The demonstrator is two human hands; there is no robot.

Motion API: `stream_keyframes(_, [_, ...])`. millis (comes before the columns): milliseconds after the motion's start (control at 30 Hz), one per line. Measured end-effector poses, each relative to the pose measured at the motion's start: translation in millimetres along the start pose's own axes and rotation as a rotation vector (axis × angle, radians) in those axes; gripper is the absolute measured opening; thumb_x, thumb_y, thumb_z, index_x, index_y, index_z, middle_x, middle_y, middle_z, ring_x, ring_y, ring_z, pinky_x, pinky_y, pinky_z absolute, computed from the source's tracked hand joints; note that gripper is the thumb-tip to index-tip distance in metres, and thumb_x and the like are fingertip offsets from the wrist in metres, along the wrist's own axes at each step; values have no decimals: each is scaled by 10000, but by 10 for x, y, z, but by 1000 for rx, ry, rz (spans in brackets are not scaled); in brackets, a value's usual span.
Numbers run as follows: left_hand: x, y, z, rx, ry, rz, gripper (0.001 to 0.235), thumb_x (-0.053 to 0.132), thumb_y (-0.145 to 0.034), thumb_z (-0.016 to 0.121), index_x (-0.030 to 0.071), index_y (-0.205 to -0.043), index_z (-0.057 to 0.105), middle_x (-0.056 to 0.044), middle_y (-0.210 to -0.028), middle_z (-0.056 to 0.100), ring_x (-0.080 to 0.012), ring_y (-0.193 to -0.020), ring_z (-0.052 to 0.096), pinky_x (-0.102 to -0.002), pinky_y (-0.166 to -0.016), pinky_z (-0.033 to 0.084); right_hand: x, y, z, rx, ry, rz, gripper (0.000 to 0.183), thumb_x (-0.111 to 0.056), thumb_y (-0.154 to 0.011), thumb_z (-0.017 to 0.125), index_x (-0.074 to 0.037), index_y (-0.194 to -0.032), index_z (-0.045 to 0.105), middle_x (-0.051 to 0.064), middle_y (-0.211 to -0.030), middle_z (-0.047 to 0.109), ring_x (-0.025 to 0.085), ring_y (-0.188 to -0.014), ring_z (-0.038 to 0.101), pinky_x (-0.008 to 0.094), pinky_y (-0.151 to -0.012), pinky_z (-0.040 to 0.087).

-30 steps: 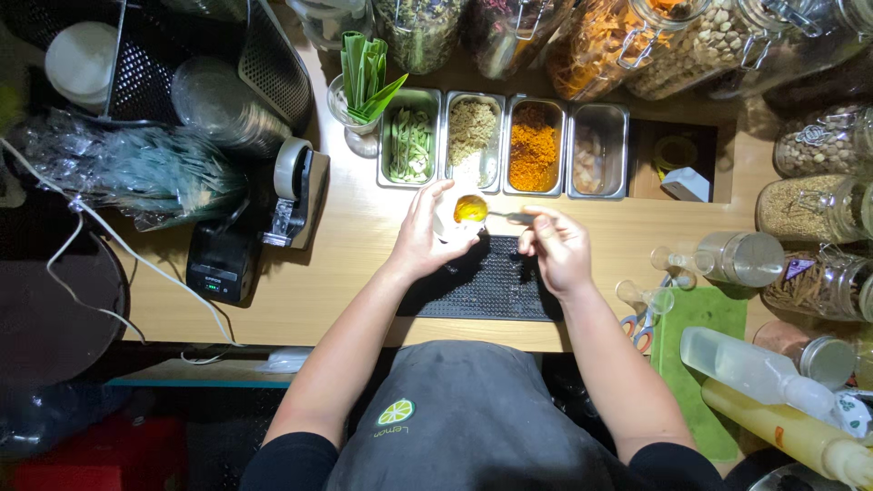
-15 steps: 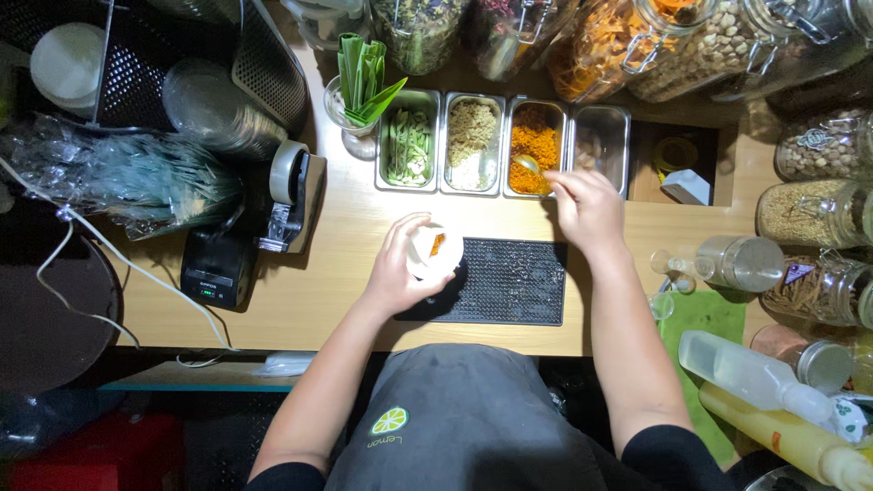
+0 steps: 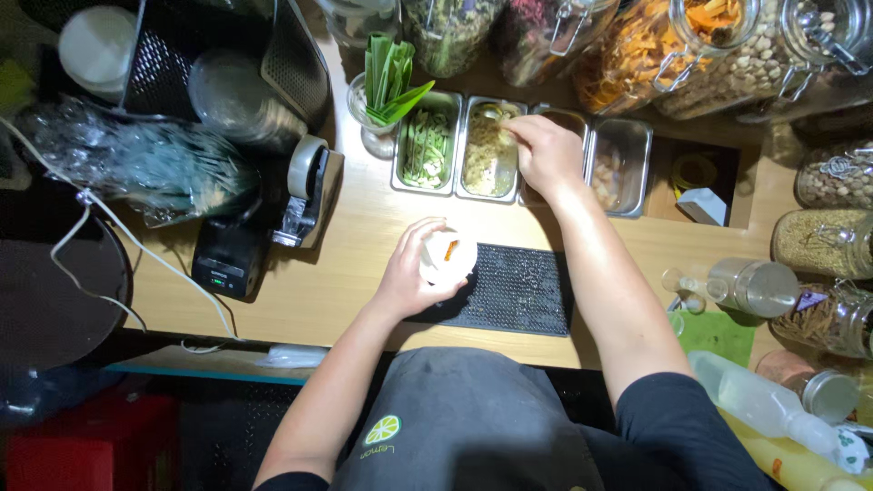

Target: The person prepares tea by adding various ingredients from jars and containers into a small cup, including spices, herbs, and liquid from a bottle.

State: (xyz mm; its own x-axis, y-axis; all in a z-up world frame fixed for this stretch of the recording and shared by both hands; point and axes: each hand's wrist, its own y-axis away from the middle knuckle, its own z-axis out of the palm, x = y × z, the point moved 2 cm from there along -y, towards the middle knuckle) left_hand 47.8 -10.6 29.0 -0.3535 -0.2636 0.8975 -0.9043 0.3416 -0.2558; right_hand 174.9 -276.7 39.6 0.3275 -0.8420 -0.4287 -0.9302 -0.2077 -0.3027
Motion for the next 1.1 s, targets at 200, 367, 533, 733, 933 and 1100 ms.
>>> stream_keyframes(200, [-31,6,4,-4,8,14,906,251,-649,944,34,-1392,474,-208,-1380,571,-396,-1330,555,-468,-1144,445,91,-43,-82,-146,150,-11,168,-154,-950,646,-170,-1051,778,59,-1011,756,295,-891,718,409,-736,555])
stream_keyframes(367, [-52,-15,11,-20,6,-9,901,255,-651,945,40,-1389,476,-205,-1385,569,-383,-1323,562,-460,-1138,454,59,82,63,-196,100,46,175,-232,-973,621,-160,-1008,777,85,-932,747,315,-829,712,429,-710,551])
stream_keyframes(533, [-41,-5,5,-25,-11,-7,906,246,-639,946,39,-1385,476,-205,-1384,568,-386,-1323,558,-462,-1139,450,35,172,309,-552,193,250,257,-285,-1053,562,-153,-988,773,101,-820,738,290,-753,726,443,-730,552])
stream_keyframes(733, [-49,0,10,-24,6,-12,903,245,-643,947,44,-1385,473,-205,-1388,563,-385,-1324,561,-461,-1139,454,114,269,48,-424,-30,190,212,-275,-987,618,-198,-1065,800,91,-962,769,315,-883,729,432,-788,564])
stream_keyframes(933, [-87,7,22,-25,20,4,914,260,-655,955,44,-1395,463,-206,-1392,554,-391,-1329,556,-462,-1138,455,-104,367,-172,-435,-72,52,222,-190,-927,663,-192,-1103,797,76,-1063,770,287,-930,732,407,-817,568])
stream_keyframes(1100, [-103,36,19,-36,27,0,926,287,-666,956,47,-1410,461,-208,-1403,546,-389,-1344,547,-467,-1156,449,-200,481,-129,-447,-27,103,180,-187,-962,667,-196,-1085,798,65,-1079,776,282,-923,735,412,-821,569])
